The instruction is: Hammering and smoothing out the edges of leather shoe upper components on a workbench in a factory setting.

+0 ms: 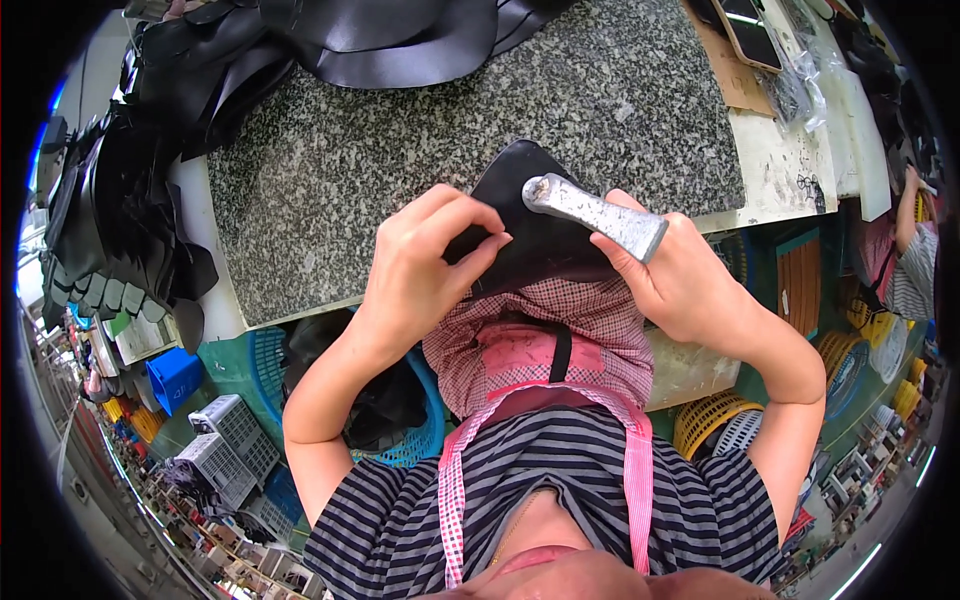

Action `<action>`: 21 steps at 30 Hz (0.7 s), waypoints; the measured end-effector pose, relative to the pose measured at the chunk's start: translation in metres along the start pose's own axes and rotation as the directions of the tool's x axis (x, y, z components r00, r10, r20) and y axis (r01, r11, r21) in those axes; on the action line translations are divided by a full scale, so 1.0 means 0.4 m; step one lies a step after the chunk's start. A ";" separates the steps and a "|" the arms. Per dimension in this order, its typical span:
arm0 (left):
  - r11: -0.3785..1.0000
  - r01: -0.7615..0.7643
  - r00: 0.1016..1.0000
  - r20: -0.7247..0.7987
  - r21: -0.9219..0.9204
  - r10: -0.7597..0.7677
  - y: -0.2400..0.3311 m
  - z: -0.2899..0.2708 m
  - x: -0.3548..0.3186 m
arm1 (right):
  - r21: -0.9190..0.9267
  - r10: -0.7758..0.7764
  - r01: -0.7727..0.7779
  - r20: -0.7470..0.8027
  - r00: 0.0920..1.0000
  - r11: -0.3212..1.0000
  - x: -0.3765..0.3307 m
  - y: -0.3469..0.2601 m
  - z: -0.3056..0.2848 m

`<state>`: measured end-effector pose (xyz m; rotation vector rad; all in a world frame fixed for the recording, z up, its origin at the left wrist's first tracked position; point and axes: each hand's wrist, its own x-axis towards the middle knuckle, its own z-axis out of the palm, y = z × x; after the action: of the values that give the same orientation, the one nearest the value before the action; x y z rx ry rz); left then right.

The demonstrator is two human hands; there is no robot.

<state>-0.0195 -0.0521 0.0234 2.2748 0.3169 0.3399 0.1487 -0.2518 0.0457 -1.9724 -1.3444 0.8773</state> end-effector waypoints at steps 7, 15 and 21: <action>0.996 0.093 0.995 0.022 0.007 -0.094 -0.009 -0.008 -0.006 | -0.077 -0.176 0.166 -0.138 0.975 0.983 0.008 -0.023 -0.047; 0.984 0.170 0.981 0.091 0.045 -0.174 -0.007 -0.017 0.008 | -0.034 -0.072 0.069 -0.110 0.991 0.997 0.017 -0.026 -0.025; 0.989 0.003 0.991 -0.132 0.147 0.017 -0.009 0.052 -0.037 | -0.031 0.037 -0.037 0.010 0.999 0.999 -0.002 -0.015 -0.015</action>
<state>-0.0266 -0.0690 0.0053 2.4031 0.4146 0.4878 0.1500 -0.2513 0.0542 -2.0246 -1.3388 0.8909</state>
